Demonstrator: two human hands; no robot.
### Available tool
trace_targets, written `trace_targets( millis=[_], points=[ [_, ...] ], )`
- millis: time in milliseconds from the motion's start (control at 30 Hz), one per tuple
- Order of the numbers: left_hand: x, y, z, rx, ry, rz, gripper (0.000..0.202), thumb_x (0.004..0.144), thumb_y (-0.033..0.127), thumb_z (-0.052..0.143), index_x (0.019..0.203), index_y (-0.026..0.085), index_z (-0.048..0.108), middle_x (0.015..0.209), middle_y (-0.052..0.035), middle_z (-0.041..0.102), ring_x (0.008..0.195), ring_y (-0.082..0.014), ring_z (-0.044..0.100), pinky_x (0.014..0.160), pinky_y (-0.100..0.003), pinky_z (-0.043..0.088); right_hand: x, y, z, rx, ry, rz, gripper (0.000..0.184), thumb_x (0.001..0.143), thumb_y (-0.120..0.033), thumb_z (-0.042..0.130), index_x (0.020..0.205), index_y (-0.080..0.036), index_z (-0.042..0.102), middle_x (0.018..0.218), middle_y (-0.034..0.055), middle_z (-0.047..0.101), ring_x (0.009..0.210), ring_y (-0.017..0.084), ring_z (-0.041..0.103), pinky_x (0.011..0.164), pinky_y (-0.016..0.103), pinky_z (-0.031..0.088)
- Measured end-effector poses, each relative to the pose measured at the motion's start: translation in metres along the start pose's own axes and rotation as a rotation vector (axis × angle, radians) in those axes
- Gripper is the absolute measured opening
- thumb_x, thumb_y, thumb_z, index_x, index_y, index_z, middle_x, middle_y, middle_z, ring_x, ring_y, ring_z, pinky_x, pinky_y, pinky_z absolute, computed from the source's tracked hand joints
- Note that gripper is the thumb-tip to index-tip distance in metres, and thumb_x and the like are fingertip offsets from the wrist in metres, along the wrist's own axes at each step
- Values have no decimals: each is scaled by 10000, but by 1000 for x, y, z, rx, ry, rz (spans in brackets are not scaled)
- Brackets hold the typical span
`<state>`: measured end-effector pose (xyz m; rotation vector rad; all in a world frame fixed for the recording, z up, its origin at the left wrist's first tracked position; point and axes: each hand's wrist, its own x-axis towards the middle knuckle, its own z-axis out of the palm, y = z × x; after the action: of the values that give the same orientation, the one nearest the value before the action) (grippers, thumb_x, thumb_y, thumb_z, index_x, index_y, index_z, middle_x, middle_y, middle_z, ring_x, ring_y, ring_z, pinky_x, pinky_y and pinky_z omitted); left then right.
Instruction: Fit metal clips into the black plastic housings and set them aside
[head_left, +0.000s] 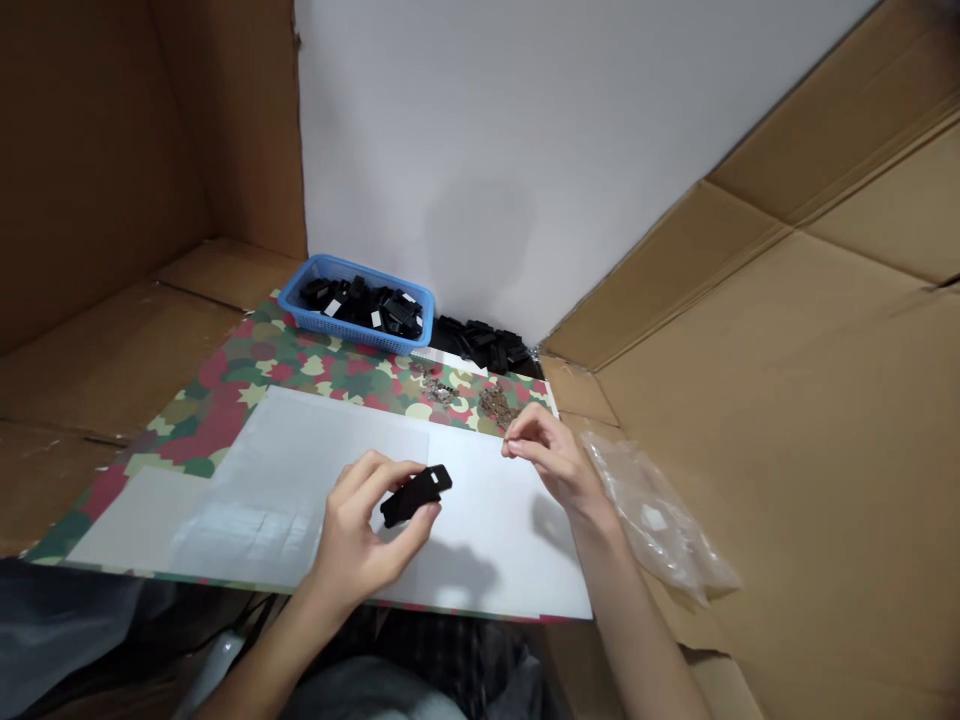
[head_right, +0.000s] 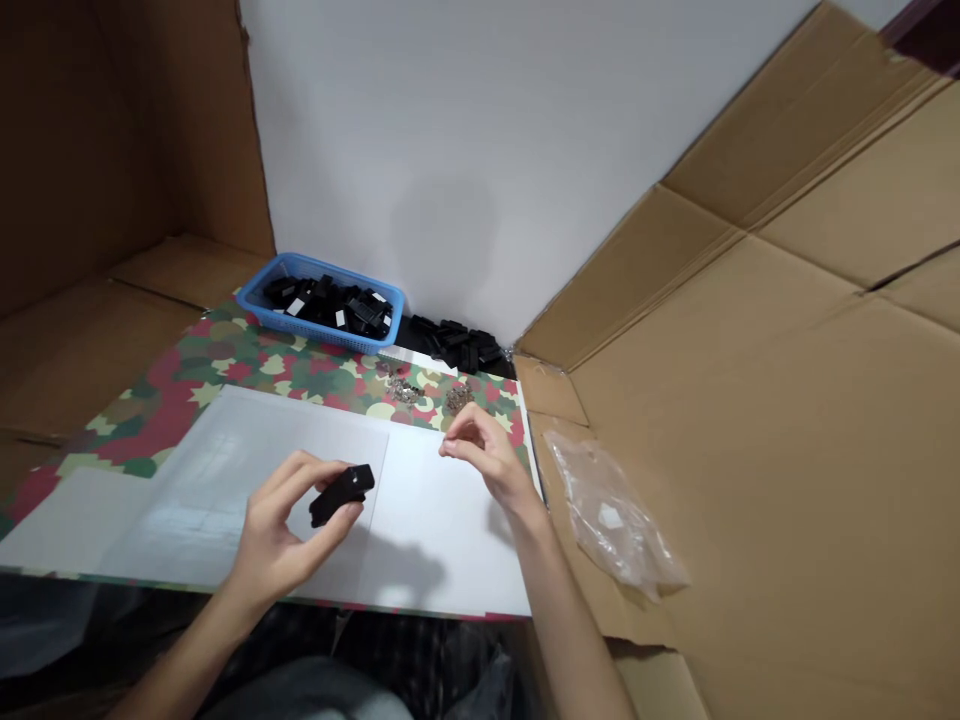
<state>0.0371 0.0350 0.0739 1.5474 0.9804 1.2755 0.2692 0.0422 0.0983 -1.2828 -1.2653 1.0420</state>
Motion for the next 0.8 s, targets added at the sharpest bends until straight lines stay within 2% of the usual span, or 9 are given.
trace_targets(
  millis=[100, 233, 300, 400, 467, 533, 667, 800],
  points=[
    [-3, 4, 0, 106, -16, 68, 219, 656, 199, 733, 869, 248, 742, 717, -27, 632, 669, -200, 549, 688, -303, 382, -6, -1, 5, -38, 7, -45, 123, 673, -298, 648, 645, -217, 559, 598, -27, 532, 538, 129, 530, 549, 273, 442],
    [-4, 6, 0, 52, 7, 4, 188, 630, 217, 755, 816, 239, 742, 697, -24, 619, 676, -199, 533, 702, -304, 366, -10, 3, 10, -72, 47, -73, 131, 694, -312, 633, 625, -216, 577, 604, -20, 527, 551, 136, 540, 560, 280, 455],
    [-3, 6, 1, -117, -14, -112, 143, 638, 253, 748, 774, 214, 727, 679, -21, 605, 674, -192, 515, 685, -296, 365, -12, 7, 14, -46, 59, -74, 124, 696, -306, 633, 628, -213, 588, 614, -18, 531, 558, 135, 542, 570, 279, 456],
    [0, 2, 3, -568, -80, -439, 190, 674, 335, 701, 776, 175, 698, 710, -33, 615, 694, -185, 522, 651, -282, 381, -18, 9, 22, 38, 59, -64, 87, 703, -282, 633, 662, -212, 602, 637, -23, 542, 559, 123, 548, 575, 269, 460],
    [2, 0, 4, -834, -78, -641, 213, 654, 337, 690, 775, 162, 688, 725, -39, 622, 712, -188, 542, 657, -284, 403, -22, 7, 28, 82, 53, -62, 63, 703, -265, 632, 678, -214, 604, 636, -28, 544, 553, 118, 551, 572, 263, 462],
    [3, 0, 4, -977, -52, -723, 190, 616, 286, 686, 755, 156, 684, 723, -38, 620, 727, -190, 556, 680, -293, 423, -27, 3, 35, 105, 47, -65, 46, 703, -252, 630, 693, -216, 603, 629, -30, 545, 539, 115, 549, 558, 261, 460],
    [2, 7, 0, -1031, -85, -668, 148, 602, 220, 637, 726, 144, 667, 750, -48, 614, 719, -180, 545, 672, -295, 429, -35, -3, 43, 128, 29, -120, 25, 725, -227, 612, 717, -221, 590, 646, -27, 554, 525, 118, 538, 539, 270, 446],
    [-1, 16, -5, -943, -141, -520, 133, 586, 216, 635, 703, 156, 622, 724, -32, 573, 691, -163, 508, 636, -280, 409, -46, -10, 49, 62, -49, -365, 83, 794, -185, 561, 809, -258, 596, 663, -16, 556, 641, 160, 548, 608, 306, 444]
  ],
)
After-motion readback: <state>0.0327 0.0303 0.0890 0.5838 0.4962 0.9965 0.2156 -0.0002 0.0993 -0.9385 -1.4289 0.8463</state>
